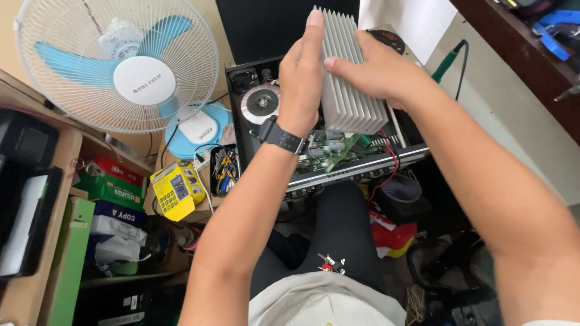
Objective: Soldering electronic components onto a printed circuit board and inspecting the assembly.
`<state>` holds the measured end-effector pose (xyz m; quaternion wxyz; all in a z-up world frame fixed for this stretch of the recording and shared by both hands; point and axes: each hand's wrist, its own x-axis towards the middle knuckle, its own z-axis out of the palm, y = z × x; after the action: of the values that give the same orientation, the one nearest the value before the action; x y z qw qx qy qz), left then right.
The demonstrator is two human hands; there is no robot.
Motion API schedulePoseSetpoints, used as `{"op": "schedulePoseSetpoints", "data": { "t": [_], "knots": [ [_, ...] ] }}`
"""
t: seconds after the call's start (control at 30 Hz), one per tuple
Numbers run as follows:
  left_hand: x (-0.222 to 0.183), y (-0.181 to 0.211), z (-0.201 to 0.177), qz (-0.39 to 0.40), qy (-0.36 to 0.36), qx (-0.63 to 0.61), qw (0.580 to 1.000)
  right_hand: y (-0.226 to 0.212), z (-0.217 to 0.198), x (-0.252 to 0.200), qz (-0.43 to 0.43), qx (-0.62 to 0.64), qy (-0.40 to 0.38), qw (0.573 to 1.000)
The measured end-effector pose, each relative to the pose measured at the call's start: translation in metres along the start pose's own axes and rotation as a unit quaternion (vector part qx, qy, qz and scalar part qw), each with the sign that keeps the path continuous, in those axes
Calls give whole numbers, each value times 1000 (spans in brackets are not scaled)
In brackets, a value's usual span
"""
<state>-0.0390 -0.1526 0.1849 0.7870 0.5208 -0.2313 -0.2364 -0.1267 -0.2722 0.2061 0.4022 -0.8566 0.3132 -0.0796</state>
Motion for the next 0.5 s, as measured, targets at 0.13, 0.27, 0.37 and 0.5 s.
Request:
{"op": "schedulePoseSetpoints", "data": {
  "t": [0.13,0.27,0.37,0.5],
  "knots": [
    [14,-21,8,30,20,52,998,4,-4,4,67,20,-38,997],
    [35,-47,6,66,-23,-21,997,38,-2,38,44,222,-28,974],
    [43,-41,-21,59,-72,11,996,78,-4,61,58,316,-38,946],
    [41,-12,-85,107,-24,123,986,101,-11,46,123,451,-48,883]
  ]
}}
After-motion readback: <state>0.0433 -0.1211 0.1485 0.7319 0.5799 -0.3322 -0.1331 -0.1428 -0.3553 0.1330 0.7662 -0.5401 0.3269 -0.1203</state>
